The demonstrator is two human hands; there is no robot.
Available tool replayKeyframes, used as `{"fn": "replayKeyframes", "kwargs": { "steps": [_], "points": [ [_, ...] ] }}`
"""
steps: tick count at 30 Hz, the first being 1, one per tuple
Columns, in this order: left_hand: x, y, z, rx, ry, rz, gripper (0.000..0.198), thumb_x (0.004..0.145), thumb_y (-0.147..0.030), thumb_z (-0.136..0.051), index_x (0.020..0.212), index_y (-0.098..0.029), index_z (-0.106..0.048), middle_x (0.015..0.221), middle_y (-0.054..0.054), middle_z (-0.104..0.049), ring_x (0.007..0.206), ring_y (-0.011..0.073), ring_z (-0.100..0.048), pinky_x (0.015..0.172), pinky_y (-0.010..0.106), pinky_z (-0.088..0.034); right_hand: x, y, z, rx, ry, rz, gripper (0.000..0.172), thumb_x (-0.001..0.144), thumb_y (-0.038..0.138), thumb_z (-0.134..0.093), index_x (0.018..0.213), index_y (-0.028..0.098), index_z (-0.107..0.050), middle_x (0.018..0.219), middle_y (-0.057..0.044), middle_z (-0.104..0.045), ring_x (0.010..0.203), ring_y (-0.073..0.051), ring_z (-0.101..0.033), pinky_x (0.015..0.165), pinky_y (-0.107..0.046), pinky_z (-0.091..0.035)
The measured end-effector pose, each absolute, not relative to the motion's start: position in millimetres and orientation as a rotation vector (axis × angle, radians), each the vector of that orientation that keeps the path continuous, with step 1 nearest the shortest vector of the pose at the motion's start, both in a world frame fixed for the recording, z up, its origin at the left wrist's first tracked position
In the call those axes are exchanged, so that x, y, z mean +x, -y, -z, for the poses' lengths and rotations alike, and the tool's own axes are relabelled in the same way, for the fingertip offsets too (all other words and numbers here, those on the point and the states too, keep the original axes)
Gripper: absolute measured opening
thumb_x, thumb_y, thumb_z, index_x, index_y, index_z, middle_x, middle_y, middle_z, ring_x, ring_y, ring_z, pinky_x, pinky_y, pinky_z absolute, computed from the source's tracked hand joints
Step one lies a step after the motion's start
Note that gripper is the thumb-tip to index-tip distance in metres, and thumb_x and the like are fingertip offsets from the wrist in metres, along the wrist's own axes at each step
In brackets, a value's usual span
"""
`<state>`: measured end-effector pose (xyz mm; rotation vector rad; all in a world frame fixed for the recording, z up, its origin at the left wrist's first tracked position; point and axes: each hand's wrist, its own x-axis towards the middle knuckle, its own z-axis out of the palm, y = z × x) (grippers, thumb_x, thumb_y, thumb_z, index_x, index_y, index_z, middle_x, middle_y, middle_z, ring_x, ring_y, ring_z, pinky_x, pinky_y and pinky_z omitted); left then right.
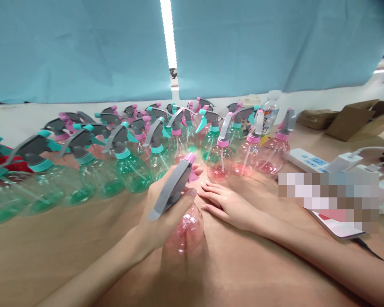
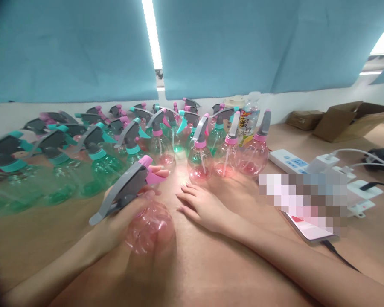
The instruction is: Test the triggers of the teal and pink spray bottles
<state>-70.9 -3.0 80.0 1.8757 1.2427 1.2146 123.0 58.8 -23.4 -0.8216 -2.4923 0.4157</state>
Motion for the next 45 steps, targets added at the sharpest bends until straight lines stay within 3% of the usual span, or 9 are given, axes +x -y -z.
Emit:
{"fn": "replayKeyframes", "kwargs": {
  "steps": [8, 14, 24, 33, 37, 41, 45],
  "points": [
    [-71, 6, -80, 1.771, -1.242, -1.209, 0.012, 0.082, -0.024, -0.058, 0.094, -0.023, -0.061, 0.071, -0.001, -0.061, 0.058, 0.0149, -0.053, 0.054, 0.028, -0.043, 123, -58, 23, -0.850, 2.507, -0.420, 0.040, 0.099, 0.039, -0.047, 0.129, 0.017, -0.061, 0.139, -0.014, -0.057, 0.135, -0.030, -0.046, 0.109, -0.051, -0.042],
    [-68, 6, -85, 1.793, -1.251, -1.256, 0.018, 0.078, -0.023, -0.058, 0.096, -0.023, -0.063, 0.069, -0.002, -0.061, 0.059, 0.0154, -0.053, 0.058, 0.030, -0.047, 123, -58, 22, -0.851, 2.509, -0.410, 0.039, 0.100, 0.040, -0.045, 0.128, 0.019, -0.062, 0.138, -0.013, -0.058, 0.134, -0.030, -0.047, 0.109, -0.050, -0.042],
    [-71, 4, -89, 1.900, -1.235, -1.209, 0.005, 0.070, -0.018, -0.049, 0.071, -0.023, -0.048, 0.056, -0.006, -0.041, 0.047, 0.0122, -0.038, 0.048, 0.028, -0.031, 123, -58, 20, -0.829, 2.497, -0.430, 0.038, 0.100, 0.040, -0.046, 0.125, 0.019, -0.064, 0.139, -0.014, -0.057, 0.134, -0.031, -0.048, 0.109, -0.051, -0.042],
    [-72, 5, -89, 1.916, -1.237, -1.245, 0.003, 0.073, -0.020, -0.049, 0.071, -0.022, -0.051, 0.062, -0.003, -0.048, 0.058, 0.0152, -0.053, 0.060, 0.029, -0.046, 123, -58, 22, -0.829, 2.509, -0.413, 0.039, 0.100, 0.041, -0.045, 0.126, 0.018, -0.063, 0.139, -0.014, -0.058, 0.134, -0.030, -0.047, 0.109, -0.048, -0.043],
    [-73, 5, -85, 1.864, -1.276, -1.266, 0.002, 0.074, -0.020, -0.056, 0.075, -0.021, -0.055, 0.067, -0.002, -0.054, 0.055, 0.0129, -0.050, 0.053, 0.026, -0.043, 123, -58, 23, -0.824, 2.501, -0.408, 0.038, 0.099, 0.040, -0.047, 0.126, 0.018, -0.064, 0.137, -0.014, -0.058, 0.133, -0.030, -0.048, 0.109, -0.049, -0.042],
    [-71, 5, -81, 1.823, -1.289, -1.303, 0.005, 0.076, -0.020, -0.058, 0.072, -0.021, -0.055, 0.076, -0.001, -0.059, 0.063, 0.0135, -0.053, 0.059, 0.026, -0.046, 123, -58, 23, -0.837, 2.499, -0.402, 0.038, 0.100, 0.039, -0.046, 0.126, 0.018, -0.063, 0.136, -0.015, -0.059, 0.133, -0.031, -0.049, 0.107, -0.049, -0.043],
    [-69, 5, -78, 1.867, -1.299, -1.335, 0.008, 0.076, -0.019, -0.058, 0.072, -0.021, -0.051, 0.068, -0.003, -0.049, 0.058, 0.0125, -0.043, 0.056, 0.027, -0.041, 123, -58, 23, -0.841, 2.507, -0.396, 0.039, 0.100, 0.040, -0.046, 0.127, 0.018, -0.063, 0.137, -0.014, -0.059, 0.133, -0.030, -0.048, 0.107, -0.049, -0.043]
  ]
}}
